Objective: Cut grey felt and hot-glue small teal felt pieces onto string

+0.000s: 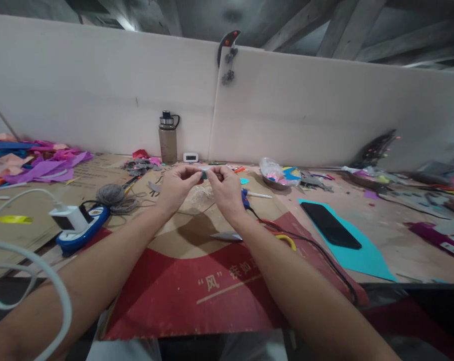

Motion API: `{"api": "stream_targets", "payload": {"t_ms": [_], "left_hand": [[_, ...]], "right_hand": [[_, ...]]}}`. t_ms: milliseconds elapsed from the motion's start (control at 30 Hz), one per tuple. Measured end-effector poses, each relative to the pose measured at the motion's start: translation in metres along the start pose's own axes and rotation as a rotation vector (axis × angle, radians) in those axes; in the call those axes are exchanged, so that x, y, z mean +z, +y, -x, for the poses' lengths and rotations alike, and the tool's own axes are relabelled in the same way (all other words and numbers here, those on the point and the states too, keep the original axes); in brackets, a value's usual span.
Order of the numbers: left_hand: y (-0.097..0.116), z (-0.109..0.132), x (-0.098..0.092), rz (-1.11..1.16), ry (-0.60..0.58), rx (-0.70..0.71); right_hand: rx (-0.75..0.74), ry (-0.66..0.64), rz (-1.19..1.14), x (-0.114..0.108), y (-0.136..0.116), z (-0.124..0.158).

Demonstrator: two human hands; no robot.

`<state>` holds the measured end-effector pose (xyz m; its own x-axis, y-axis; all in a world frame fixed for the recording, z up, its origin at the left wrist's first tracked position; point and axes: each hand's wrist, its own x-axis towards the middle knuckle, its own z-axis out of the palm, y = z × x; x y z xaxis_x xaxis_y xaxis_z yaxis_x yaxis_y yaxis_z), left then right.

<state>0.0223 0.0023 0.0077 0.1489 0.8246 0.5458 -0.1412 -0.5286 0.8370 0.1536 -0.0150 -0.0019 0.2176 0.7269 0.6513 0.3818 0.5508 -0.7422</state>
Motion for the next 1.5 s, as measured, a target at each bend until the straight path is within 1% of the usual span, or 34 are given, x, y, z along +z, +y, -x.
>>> {"api": "stream_targets", "payload": {"t_ms": [133,333,633,867,1067,1267,1500], "left_hand": [[-0.0002,0.0000,0.0003,0.011,-0.003,0.003],[-0.0009,0.0000,-0.0002,-0.015,-0.019,0.017],[-0.0018,0.0004,-0.0001,-0.052,0.007,0.018],[-0.0022,-0.0001,0.0004,-0.034,0.015,-0.005],[-0.0052,-0.0001,-0.0004,-0.048,0.016,0.000],[-0.0047,0.0012,0.0014,-0.028,0.036,-0.027],[-0.0094,0.0008,0.0019,0.001,0.040,-0.032]], "right_hand": [[-0.021,0.009,-0.009,0.0002,-0.0002,-0.0001],[-0.010,0.006,-0.004,0.0003,0.0000,-0.0001],[-0.012,0.006,0.022,-0.0002,-0.0040,0.0007],[-0.028,-0.003,0.013,0.0008,-0.0029,0.0015],[-0.015,-0.021,0.031,0.0016,-0.0058,0.0030],[0.023,-0.021,0.040,0.0018,-0.0078,0.0041],[0.021,-0.021,0.054,0.0016,-0.0074,0.0044]]}}
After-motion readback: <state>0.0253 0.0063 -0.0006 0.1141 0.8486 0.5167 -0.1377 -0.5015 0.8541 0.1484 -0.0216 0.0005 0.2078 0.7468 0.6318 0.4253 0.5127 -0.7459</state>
